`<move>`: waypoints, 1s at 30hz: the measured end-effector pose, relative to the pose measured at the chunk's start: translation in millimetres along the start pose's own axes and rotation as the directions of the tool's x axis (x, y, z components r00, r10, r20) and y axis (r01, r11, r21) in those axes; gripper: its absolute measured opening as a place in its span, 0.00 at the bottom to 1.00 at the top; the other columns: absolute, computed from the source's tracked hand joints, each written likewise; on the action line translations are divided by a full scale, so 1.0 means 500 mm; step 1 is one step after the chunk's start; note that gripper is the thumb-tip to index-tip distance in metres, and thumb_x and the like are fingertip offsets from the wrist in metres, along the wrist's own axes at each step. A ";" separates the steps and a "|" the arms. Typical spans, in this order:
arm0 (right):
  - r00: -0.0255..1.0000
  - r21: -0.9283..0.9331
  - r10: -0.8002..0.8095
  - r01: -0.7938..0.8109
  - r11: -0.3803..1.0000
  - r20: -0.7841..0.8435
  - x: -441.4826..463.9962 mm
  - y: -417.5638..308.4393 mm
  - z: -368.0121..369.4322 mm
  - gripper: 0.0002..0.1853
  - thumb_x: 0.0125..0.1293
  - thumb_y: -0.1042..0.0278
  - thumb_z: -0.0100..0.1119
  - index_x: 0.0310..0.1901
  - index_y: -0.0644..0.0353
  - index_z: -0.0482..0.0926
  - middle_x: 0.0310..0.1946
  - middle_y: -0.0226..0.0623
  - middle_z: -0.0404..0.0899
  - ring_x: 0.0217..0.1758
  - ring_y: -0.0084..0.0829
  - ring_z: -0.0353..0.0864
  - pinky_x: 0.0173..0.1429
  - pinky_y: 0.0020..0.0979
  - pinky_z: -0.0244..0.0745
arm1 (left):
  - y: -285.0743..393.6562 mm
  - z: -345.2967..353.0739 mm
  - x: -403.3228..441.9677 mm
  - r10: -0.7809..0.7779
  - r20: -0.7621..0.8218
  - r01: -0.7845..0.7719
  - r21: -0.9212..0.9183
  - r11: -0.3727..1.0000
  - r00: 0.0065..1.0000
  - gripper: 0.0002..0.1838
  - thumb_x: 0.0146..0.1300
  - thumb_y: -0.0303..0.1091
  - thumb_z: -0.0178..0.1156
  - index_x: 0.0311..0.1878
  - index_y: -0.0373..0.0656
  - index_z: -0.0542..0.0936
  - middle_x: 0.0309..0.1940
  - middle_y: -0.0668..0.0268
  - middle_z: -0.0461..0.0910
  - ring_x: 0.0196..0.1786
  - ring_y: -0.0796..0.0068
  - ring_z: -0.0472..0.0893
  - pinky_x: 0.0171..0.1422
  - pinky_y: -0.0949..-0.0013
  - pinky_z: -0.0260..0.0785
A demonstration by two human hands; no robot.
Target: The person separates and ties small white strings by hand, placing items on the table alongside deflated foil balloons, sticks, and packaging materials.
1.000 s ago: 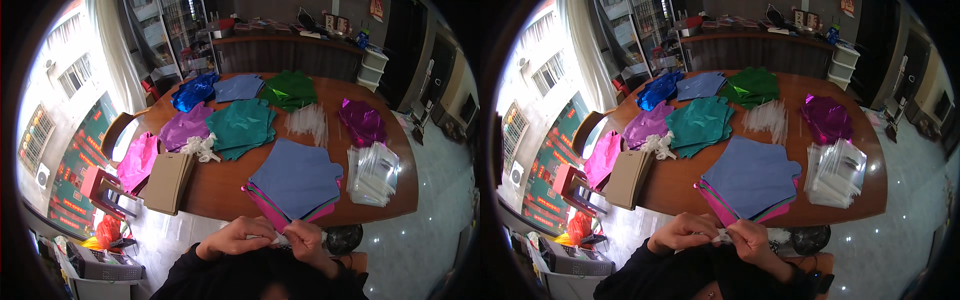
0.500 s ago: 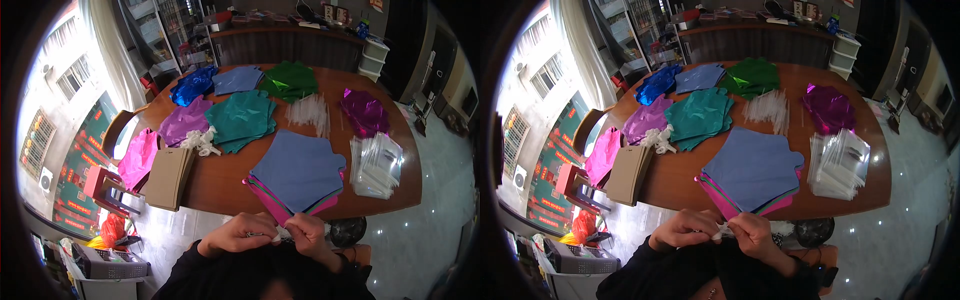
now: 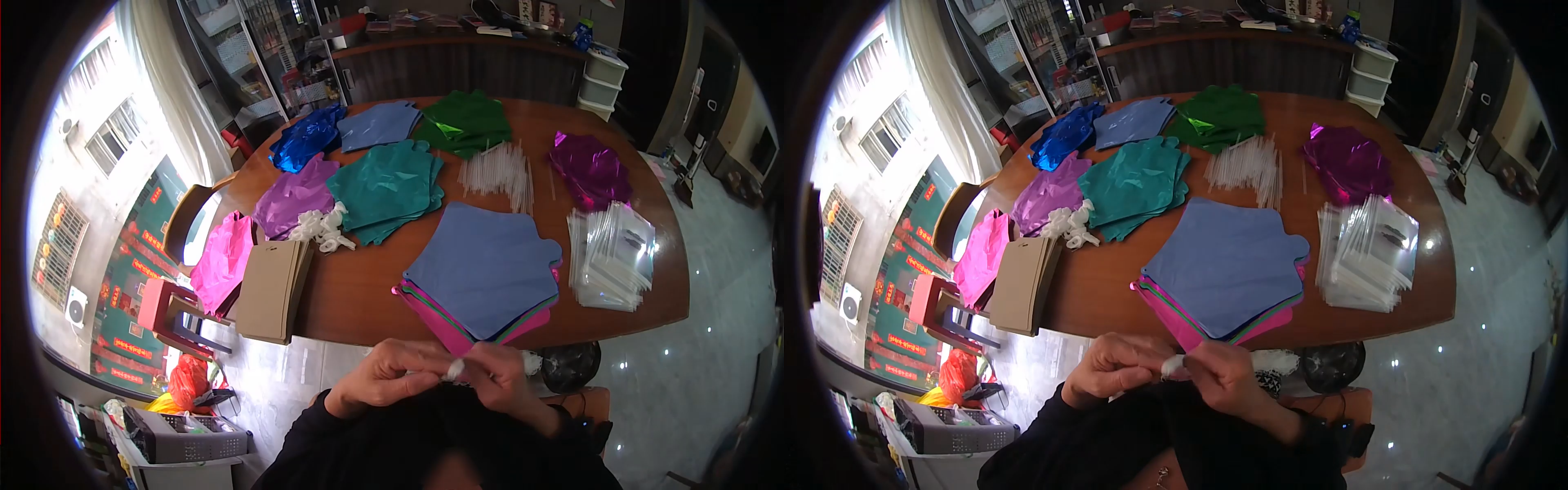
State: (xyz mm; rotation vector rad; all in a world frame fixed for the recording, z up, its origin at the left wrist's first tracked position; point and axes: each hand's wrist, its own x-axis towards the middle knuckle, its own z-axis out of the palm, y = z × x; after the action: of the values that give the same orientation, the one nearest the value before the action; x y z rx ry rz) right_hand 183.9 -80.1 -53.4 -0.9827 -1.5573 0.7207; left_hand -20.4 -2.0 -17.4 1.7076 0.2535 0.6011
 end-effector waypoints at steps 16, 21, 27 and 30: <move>0.999 0.012 -0.036 0.036 0.999 0.021 -0.004 0.006 0.001 0.02 0.62 0.83 0.61 0.33 0.65 0.81 0.23 0.32 0.74 0.22 0.29 0.65 0.28 0.29 0.61 | 0.019 0.020 0.003 -0.001 -0.127 -0.012 -0.104 0.995 0.992 0.06 0.66 0.22 0.58 0.42 0.36 0.83 0.42 0.64 0.83 0.43 0.65 0.75 0.55 0.67 0.66; 0.998 0.015 -0.059 0.059 0.998 0.002 -0.001 -0.005 -0.001 0.03 0.61 0.83 0.61 0.32 0.66 0.81 0.22 0.31 0.74 0.21 0.27 0.64 0.28 0.28 0.59 | 0.008 0.008 0.008 0.040 -0.136 0.004 0.309 0.951 0.990 0.06 0.65 0.22 0.58 0.43 0.36 0.82 0.43 0.64 0.83 0.44 0.64 0.75 0.58 0.66 0.65; 0.997 0.043 -0.004 0.007 0.999 -0.082 -0.003 0.003 0.006 0.03 0.61 0.83 0.61 0.32 0.65 0.82 0.22 0.31 0.74 0.21 0.26 0.63 0.27 0.28 0.58 | -0.008 -0.009 0.001 0.109 0.150 -0.118 0.054 0.992 0.983 0.07 0.62 0.21 0.59 0.43 0.36 0.82 0.45 0.65 0.83 0.43 0.64 0.76 0.61 0.64 0.63; 1.000 0.047 -0.001 0.002 0.999 -0.017 -0.005 -0.002 0.009 0.03 0.62 0.83 0.60 0.33 0.66 0.82 0.22 0.31 0.74 0.21 0.26 0.63 0.28 0.28 0.58 | 0.011 0.015 0.003 0.073 -0.051 -0.075 -0.025 0.997 0.996 0.08 0.62 0.23 0.59 0.43 0.36 0.83 0.43 0.63 0.83 0.43 0.63 0.76 0.63 0.61 0.63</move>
State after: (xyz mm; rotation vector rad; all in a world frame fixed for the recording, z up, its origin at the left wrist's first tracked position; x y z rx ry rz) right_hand 179.3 -82.5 -54.9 -0.9507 -1.5198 0.7434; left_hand -16.1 -8.6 -12.7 1.6827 0.2176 0.6998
